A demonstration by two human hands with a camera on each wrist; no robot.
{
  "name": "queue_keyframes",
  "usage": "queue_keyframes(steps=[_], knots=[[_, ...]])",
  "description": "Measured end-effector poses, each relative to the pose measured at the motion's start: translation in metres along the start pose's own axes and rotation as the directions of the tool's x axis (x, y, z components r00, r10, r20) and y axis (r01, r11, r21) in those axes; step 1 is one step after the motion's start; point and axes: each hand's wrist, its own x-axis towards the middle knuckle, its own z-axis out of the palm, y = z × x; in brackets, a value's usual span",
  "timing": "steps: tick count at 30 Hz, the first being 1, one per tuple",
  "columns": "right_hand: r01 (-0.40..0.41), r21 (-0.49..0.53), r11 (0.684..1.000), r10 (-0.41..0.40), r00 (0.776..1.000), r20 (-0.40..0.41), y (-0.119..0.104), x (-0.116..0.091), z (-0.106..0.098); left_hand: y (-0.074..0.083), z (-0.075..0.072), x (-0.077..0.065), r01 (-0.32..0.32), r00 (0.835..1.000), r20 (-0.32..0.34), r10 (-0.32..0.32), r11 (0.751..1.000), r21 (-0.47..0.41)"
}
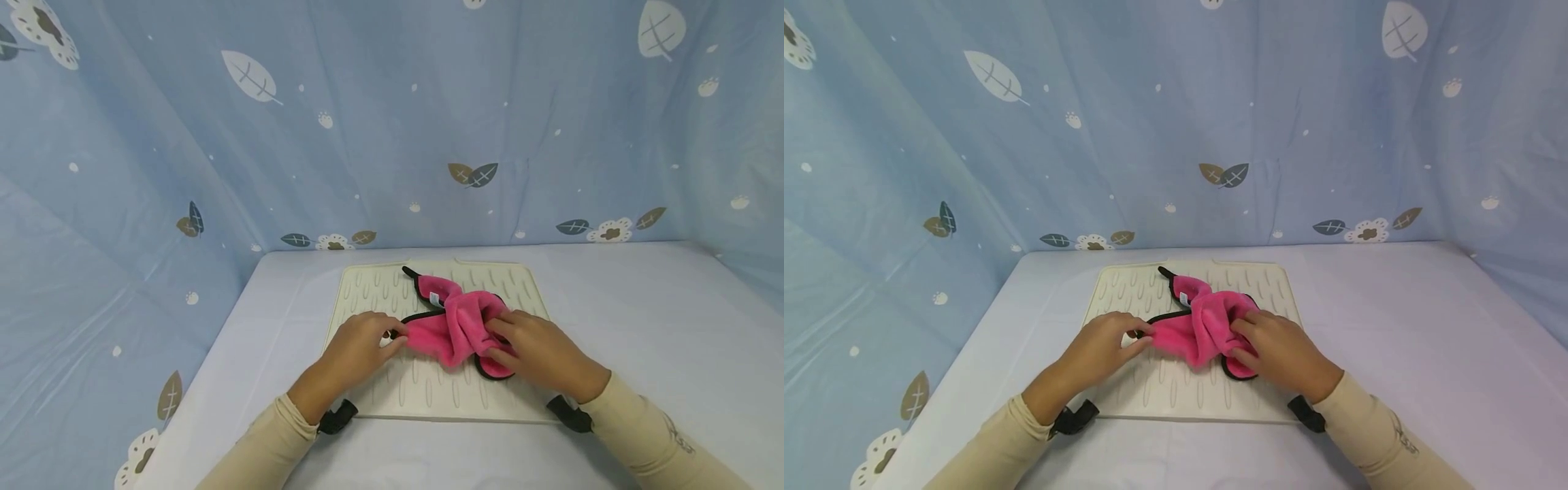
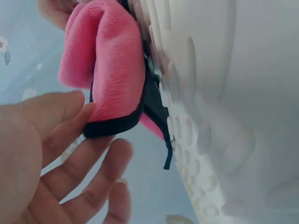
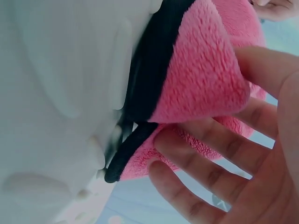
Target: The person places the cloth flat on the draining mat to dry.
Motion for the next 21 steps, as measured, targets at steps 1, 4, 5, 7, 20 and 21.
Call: queue_keyframes(steps=[1, 4, 5, 7, 20, 21], knots=[[-0.007, -0.004, 1.0, 0.007, 1.0, -0.002, 0.0, 0.0, 0.0, 0.0, 0.0, 0.0, 0.002, 1.0, -0.023, -0.002, 1.0, -0.008], [-0.036, -0.001, 0.999, 0.036, 0.999, 0.001, 0.0, 0.0, -0.001, -0.001, -0.001, 0.0, 0.005, 0.997, -0.074, -0.008, 0.999, -0.047], [-0.047, 0.0, 0.999, 0.047, 0.999, 0.003, 0.0, 0.0, -0.001, -0.001, -0.002, 0.0, 0.005, 0.996, -0.088, -0.01, 0.998, -0.059], [-0.064, 0.0, 0.998, 0.064, 0.998, -0.004, 0.0, 0.0, -0.001, -0.001, -0.004, 0.0, 0.003, 0.993, -0.117, -0.013, 0.996, -0.085], [-0.147, 0.029, 0.989, 0.148, 0.988, -0.049, 0.002, 0.001, -0.004, -0.006, -0.016, 0.002, 0.028, 0.974, -0.22, -0.062, 0.988, -0.151], [-0.151, 0.029, 0.988, 0.153, 0.987, -0.051, 0.003, 0.002, -0.004, -0.006, -0.017, 0.003, 0.029, 0.972, -0.228, -0.063, 0.988, -0.15]])
